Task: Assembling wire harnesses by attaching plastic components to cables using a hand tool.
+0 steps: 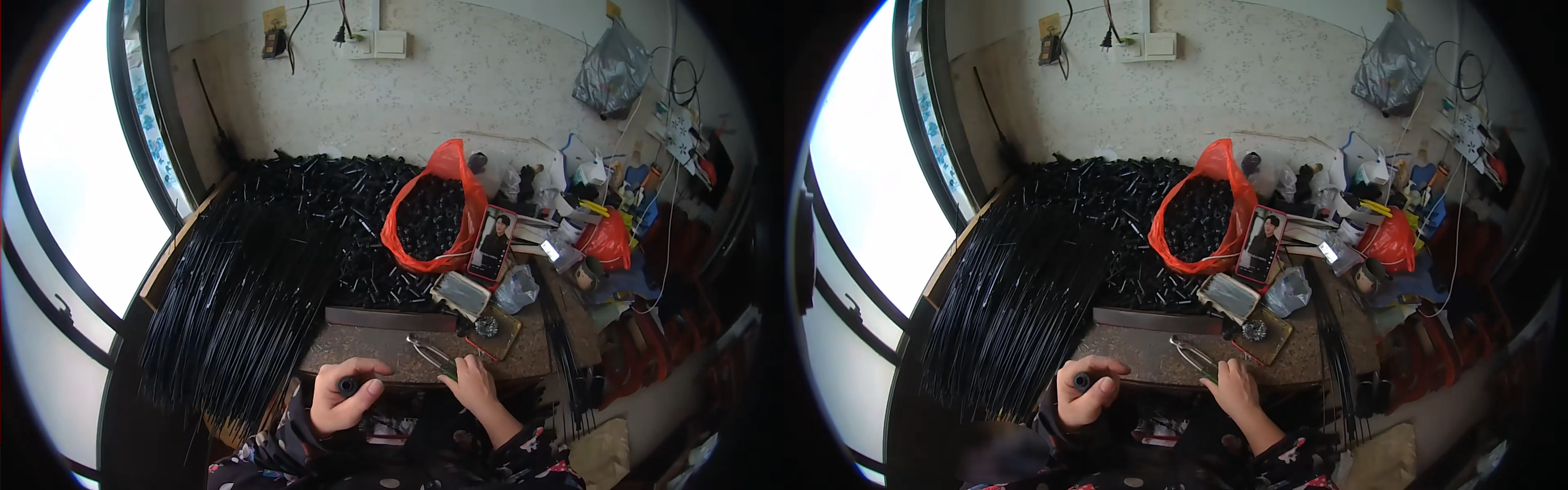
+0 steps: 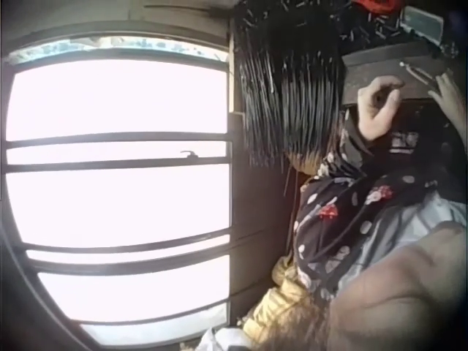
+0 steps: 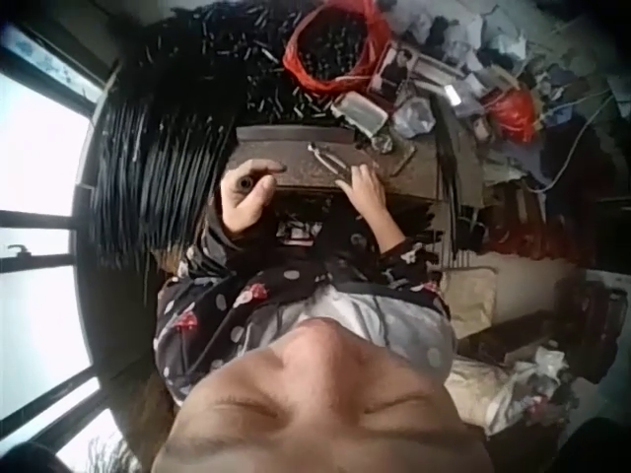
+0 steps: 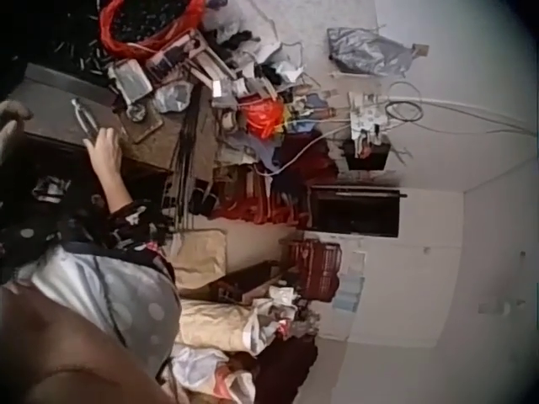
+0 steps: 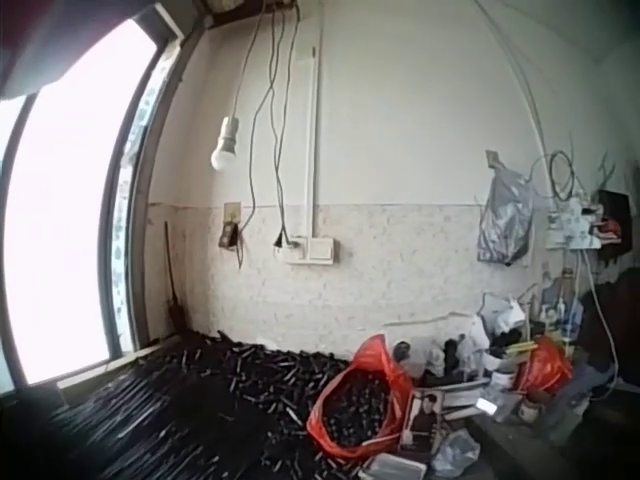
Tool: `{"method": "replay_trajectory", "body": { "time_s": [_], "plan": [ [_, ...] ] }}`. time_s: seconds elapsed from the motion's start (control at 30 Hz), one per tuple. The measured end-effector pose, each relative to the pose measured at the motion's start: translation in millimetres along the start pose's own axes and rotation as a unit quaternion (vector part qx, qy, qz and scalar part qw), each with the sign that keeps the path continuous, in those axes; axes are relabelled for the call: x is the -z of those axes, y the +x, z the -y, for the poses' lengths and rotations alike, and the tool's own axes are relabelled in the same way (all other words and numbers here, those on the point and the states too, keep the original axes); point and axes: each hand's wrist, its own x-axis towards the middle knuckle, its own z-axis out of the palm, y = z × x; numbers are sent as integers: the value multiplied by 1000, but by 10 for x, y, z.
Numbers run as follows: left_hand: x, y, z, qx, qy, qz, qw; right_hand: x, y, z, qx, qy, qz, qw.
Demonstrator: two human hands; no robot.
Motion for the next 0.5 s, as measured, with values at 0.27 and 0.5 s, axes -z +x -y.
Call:
{"method": "replay_trajectory", "body": {
  "time_s": [0.27,0.5],
  "plan": [
    [29,460,-182,-95,-216,-102,966,103,-97,-157,79,2,-51,996],
    [-79,702,-440,-264,-308,-175,897,682,-411,33,155,380,62,910]
  ]
}}
